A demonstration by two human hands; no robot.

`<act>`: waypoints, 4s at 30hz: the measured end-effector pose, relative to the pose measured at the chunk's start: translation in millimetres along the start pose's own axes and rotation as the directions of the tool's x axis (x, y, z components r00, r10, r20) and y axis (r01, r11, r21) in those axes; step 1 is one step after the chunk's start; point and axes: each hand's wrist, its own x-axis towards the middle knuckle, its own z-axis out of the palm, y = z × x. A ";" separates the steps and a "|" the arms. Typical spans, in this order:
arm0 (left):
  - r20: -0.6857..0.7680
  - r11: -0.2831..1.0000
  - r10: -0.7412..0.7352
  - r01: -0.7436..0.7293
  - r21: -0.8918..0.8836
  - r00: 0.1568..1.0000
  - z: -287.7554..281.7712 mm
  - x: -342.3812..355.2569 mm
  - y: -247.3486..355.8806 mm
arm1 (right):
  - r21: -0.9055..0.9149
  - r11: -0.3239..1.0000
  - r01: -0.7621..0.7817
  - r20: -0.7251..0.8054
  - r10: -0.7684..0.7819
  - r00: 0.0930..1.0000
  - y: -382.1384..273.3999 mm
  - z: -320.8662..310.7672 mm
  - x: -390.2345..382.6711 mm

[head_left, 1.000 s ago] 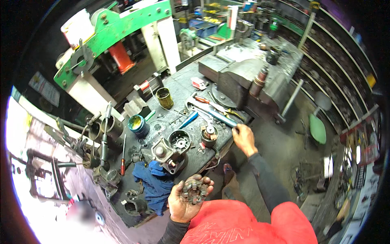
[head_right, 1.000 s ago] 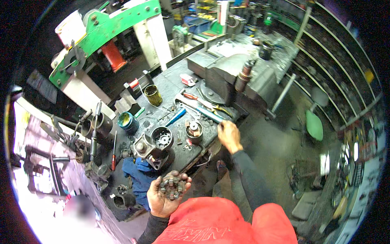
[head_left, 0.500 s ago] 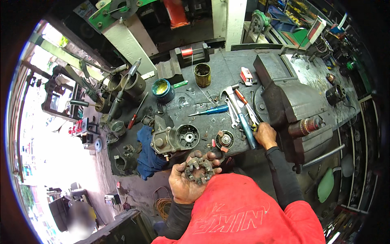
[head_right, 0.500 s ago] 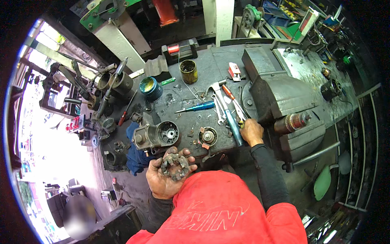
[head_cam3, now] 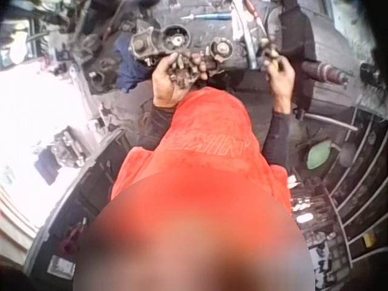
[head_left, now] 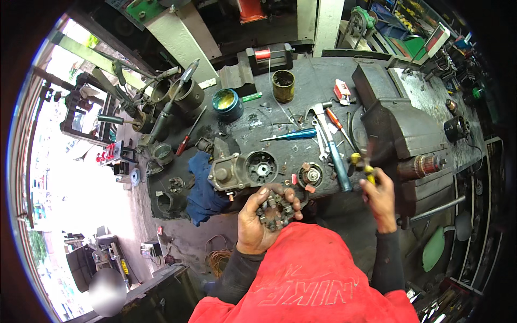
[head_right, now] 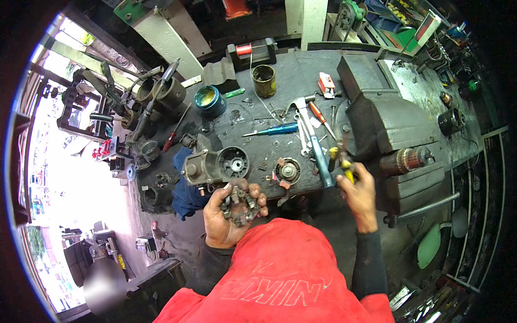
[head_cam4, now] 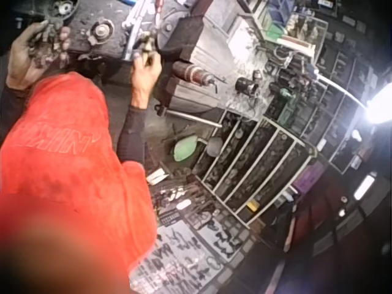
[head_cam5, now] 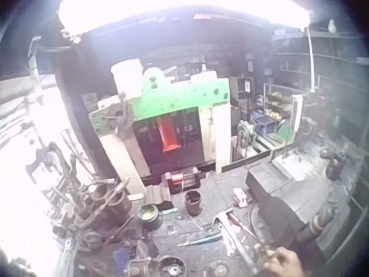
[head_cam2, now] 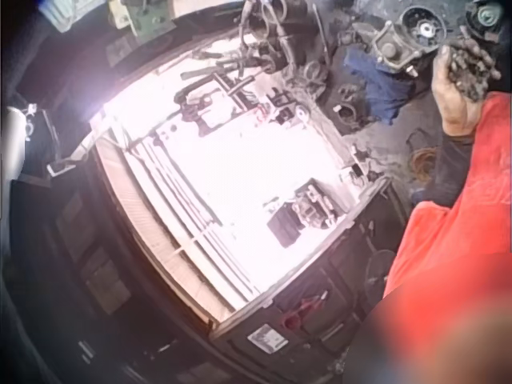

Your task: The person disassembles a mechanical component, likely a starter motor, using pliers and a screwdriver. They remove small parts, inspect the assembly, and use a grinding machine to clean or shape a piece. The person then reassembles the component on a workbench.

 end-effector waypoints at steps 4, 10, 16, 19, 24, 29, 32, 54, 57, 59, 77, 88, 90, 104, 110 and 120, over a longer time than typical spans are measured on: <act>0.005 0.994 -0.065 0.064 0.087 0.998 -3.9 2.7 21.4 | 0.341 0.898 0.279 -0.044 -0.281 0.959 -19.1 2.6 -65.3; 0.085 0.983 -0.145 0.134 0.121 0.986 -10.6 7.0 35.9 | 0.811 0.562 0.166 0.083 -0.390 0.917 -13.7 71.0 -92.7; 0.113 0.986 -0.101 0.084 0.141 0.988 -9.5 12.3 34.1 | 0.821 0.534 -0.202 0.364 -0.217 0.906 -67.0 83.3 -115.5; 0.135 0.988 -0.011 -0.010 0.154 0.991 -4.7 13.9 26.7 | -0.034 0.997 0.062 0.351 -0.046 0.935 -103.0 61.4 -131.3; 0.220 0.870 0.198 -0.275 0.409 0.955 2.8 16.1 18.8 | -0.507 0.736 0.449 0.550 -0.125 0.826 -132.0 40.9 -147.6; 0.251 0.749 0.255 -0.355 0.559 0.934 3.0 11.7 15.6 | -0.597 0.587 0.547 0.565 -0.176 0.806 -135.1 34.5 -145.4; 0.261 0.698 0.273 -0.377 0.609 0.926 1.3 11.3 12.7 | -0.621 0.555 0.554 0.555 -0.187 0.810 -134.3 33.0 -144.0; 0.120 0.357 -0.015 -0.107 0.928 0.993 32.9 12.1 17.8 | -0.540 0.786 0.301 0.598 0.107 0.794 -109.0 20.2 -126.9; 0.040 0.364 -0.151 0.018 0.931 0.988 36.3 18.2 23.6 | -0.420 0.906 0.057 0.605 0.232 0.762 -96.2 19.4 -126.0; 0.081 0.355 -0.244 0.011 0.935 0.966 34.8 29.1 26.7 | -0.282 0.959 -0.010 0.652 0.199 0.731 -84.1 19.5 -123.2; -0.027 -0.034 -0.389 0.015 0.999 0.921 35.1 65.7 -1.0 | -0.045 0.893 -0.448 0.652 0.366 0.664 -30.8 5.4 -124.6; -0.171 -0.010 -0.346 0.178 0.984 0.922 35.4 63.0 0.4 | -0.143 0.921 -0.363 0.612 0.370 0.699 -45.8 21.8 -118.2; -0.209 0.039 -0.400 0.245 0.969 0.892 31.4 64.5 4.2 | -0.136 0.916 -0.378 0.618 0.376 0.690 -46.4 21.4 -118.0; 0.193 -0.131 -0.481 -0.287 0.949 0.855 2.8 76.3 3.7 | -0.109 0.913 -0.394 0.646 0.366 0.670 -38.3 16.3 -114.8; 0.016 0.226 -0.638 0.167 0.960 0.770 30.0 80.8 21.6 | 0.045 0.874 -0.484 0.763 0.282 0.581 -22.7 5.1 -114.0; -0.019 0.313 -0.733 0.361 0.878 0.680 35.4 91.2 3.2 | 0.332 0.653 -0.681 0.890 0.024 0.456 18.9 -9.3 -113.6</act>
